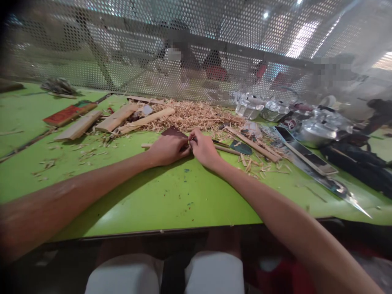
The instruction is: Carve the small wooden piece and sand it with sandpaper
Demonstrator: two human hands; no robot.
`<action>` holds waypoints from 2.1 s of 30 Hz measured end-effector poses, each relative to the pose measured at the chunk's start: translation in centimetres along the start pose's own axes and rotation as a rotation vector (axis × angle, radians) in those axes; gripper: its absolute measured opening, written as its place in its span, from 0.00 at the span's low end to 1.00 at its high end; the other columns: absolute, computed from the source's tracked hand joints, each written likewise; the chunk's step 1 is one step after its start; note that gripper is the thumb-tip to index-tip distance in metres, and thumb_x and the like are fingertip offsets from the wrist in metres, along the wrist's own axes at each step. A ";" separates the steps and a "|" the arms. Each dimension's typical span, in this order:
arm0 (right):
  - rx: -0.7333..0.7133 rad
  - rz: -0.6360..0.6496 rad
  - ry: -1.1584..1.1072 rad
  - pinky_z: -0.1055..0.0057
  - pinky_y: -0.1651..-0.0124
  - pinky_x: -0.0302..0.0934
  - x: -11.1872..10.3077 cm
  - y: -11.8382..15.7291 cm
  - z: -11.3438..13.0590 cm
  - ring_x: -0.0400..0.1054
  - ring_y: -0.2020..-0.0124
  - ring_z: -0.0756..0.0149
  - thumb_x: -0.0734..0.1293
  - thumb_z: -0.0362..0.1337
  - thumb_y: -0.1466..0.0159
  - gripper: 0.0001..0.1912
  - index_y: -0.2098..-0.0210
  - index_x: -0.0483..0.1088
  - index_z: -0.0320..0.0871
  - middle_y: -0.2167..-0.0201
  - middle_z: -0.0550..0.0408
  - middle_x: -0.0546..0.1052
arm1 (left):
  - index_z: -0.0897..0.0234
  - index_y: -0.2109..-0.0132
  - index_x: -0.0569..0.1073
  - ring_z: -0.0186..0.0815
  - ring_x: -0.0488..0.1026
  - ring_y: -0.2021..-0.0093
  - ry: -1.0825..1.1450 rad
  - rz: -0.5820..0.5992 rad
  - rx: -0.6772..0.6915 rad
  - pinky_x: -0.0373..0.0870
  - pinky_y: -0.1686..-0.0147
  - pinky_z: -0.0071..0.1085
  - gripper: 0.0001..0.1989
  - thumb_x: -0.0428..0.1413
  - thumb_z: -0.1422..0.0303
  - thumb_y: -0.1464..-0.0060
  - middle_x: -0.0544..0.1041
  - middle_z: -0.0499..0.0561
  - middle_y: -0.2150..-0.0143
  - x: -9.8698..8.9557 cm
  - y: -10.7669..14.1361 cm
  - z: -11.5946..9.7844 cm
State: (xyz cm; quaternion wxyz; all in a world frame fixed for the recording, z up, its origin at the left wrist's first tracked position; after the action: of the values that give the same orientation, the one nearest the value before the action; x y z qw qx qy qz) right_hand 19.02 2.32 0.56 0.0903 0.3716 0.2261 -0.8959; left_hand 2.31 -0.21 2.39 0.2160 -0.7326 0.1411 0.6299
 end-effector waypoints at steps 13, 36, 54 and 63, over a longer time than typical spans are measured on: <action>0.025 -0.008 -0.033 0.56 0.47 0.70 -0.4 0.0 0.2 0.74 0.54 0.50 0.67 0.31 0.29 0.08 0.61 0.67 0.53 0.61 0.50 0.81 | 0.64 0.53 0.85 0.43 0.77 0.64 0.005 0.008 0.059 0.64 0.65 0.38 0.21 0.50 0.57 0.25 0.88 0.61 0.55 0.2 0.0 0.4; 0.057 -0.013 0.027 0.52 0.42 0.70 0.1 0.0 0.1 0.73 0.55 0.50 0.66 0.28 0.29 0.10 0.59 0.72 0.53 0.62 0.52 0.80 | 0.64 0.56 0.85 0.44 0.78 0.65 0.024 -0.008 0.033 0.67 0.64 0.38 0.23 0.49 0.57 0.24 0.88 0.60 0.56 0.1 -0.1 0.4; 0.058 -0.007 0.057 0.53 0.46 0.71 0.6 -0.1 0.1 0.78 0.54 0.49 0.65 0.30 0.27 0.09 0.57 0.76 0.50 0.61 0.51 0.83 | 0.63 0.54 0.85 0.44 0.80 0.62 0.021 -0.016 0.028 0.70 0.61 0.37 0.22 0.49 0.57 0.24 0.88 0.61 0.55 0.5 -0.2 0.8; 0.091 -0.125 -0.078 0.55 0.46 0.70 -0.9 -0.9 -1.0 0.75 0.58 0.53 0.65 0.31 0.26 0.08 0.59 0.70 0.52 0.60 0.52 0.81 | 0.63 0.57 0.83 0.44 0.77 0.64 0.050 -0.008 0.056 0.67 0.64 0.38 0.23 0.48 0.55 0.25 0.87 0.61 0.56 0.4 0.0 0.7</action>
State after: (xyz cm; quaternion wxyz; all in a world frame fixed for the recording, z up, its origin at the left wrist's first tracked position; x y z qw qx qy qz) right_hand 19.97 3.60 0.84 0.0258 0.3253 0.2043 -0.9229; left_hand 1.79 0.21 1.88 0.2351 -0.7422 0.1610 0.6065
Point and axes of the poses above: each hand's wrist, its own y-axis away from the middle knuckle, its own x-axis out of the palm, z = x × y, the point moved 3 cm from there along -y, towards the middle knuckle
